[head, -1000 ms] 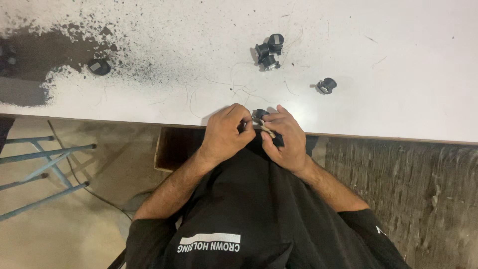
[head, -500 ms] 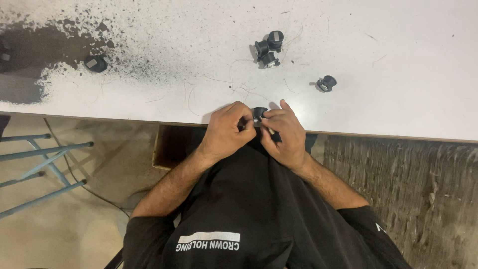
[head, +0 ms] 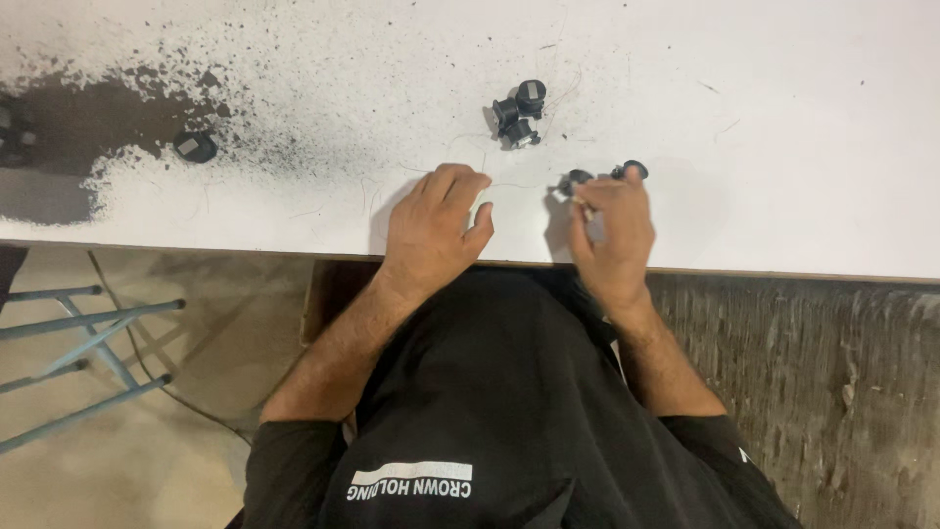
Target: The person sits at a white table assembling omni-style wheels, fitting black roller components into the hubs of wheel bodies by hand and using a small hand tool to press or seat the rollers. Completed wheels are set aside on the table as the person works through them one at a time.
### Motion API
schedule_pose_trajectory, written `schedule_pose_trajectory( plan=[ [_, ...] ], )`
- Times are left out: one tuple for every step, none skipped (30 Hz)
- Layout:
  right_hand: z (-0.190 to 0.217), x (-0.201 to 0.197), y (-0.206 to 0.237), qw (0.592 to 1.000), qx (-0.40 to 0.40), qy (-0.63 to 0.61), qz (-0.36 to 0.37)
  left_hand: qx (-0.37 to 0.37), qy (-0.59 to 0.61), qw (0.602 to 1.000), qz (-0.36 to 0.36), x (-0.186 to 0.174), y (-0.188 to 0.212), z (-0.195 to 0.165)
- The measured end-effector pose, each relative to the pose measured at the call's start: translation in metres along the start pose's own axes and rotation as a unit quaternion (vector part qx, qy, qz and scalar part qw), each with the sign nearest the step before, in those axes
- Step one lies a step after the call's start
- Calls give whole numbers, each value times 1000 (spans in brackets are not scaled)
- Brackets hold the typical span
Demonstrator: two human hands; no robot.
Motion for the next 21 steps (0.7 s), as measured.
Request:
schedule_pose_trajectory(
  plan=[
    [-4, -6, 2, 999, 0, 4, -33, 12, -10, 1000, 17, 3, -7, 2],
    [-6, -14, 6, 998, -1, 8, -65, 22, -20, 999, 33, 9, -16, 3],
    [-7, -20, 9, 995, -2, 11, -95, 31, -30, 998, 50, 15, -24, 5],
    [-4, -19, 11, 995, -26, -3, -94, 37, -50, 995, 77, 24, -34, 7],
    [-1, -17, 13, 994, -50, -17, -91, 43, -70, 991, 104, 35, -45, 9],
    [4, -17, 14, 993, -72, -31, -89, 49, -88, 986, 131, 46, -53, 10],
    [7, -15, 13, 996, -75, -25, -52, 44, -102, 984, 138, 53, -61, 12],
    [10, -12, 11, 997, -77, -18, -16, 41, -117, 982, 145, 60, -67, 13],
    [14, -10, 9, 997, -78, -9, 19, 40, -130, 979, 153, 65, -71, 13],
    [15, -9, 6, 997, -64, 7, 42, 28, -119, 978, 171, 68, -70, 15],
    [16, -8, 2, 997, -47, 23, 65, 17, -108, 976, 189, 69, -66, 18],
    [16, -8, 0, 995, -30, 37, 88, 6, -97, 973, 209, 68, -59, 19],
    [16, -9, -3, 994, -15, 43, 98, -3, -47, 976, 211, 64, -51, 20],
    [16, -9, -5, 993, -2, 47, 108, -14, 2, 977, 213, 59, -41, 20],
    [16, -8, -7, 992, 10, 50, 119, -27, 51, 975, 212, 53, -30, 19],
    [18, -7, -9, 990, 5, 63, 129, -18, 46, 980, 194, 46, -21, 17],
    [19, -5, -10, 987, 0, 75, 140, -10, 41, 984, 176, 39, -10, 14],
    [21, -3, -11, 985, -5, 88, 152, -2, 36, 987, 157, 33, -2, 11],
    [23, -1, -12, 984, -8, 81, 157, -13, 28, 988, 153, 29, 5, 12],
    [25, 1, -13, 984, -12, 75, 164, -23, 20, 989, 148, 27, 11, 12],
    [28, 4, -13, 983, -18, 70, 169, -33, 13, 989, 141, 25, 15, 13]
  ],
)
Point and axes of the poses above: each hand's wrist, its own y-axis away from the middle knuckle, its own x-axis out of the palm, z = x × y, the point moved 6 cm from there along -y, towards the middle knuckle, and after that the axes turned 1 degree about x, right-handed, at the moved point
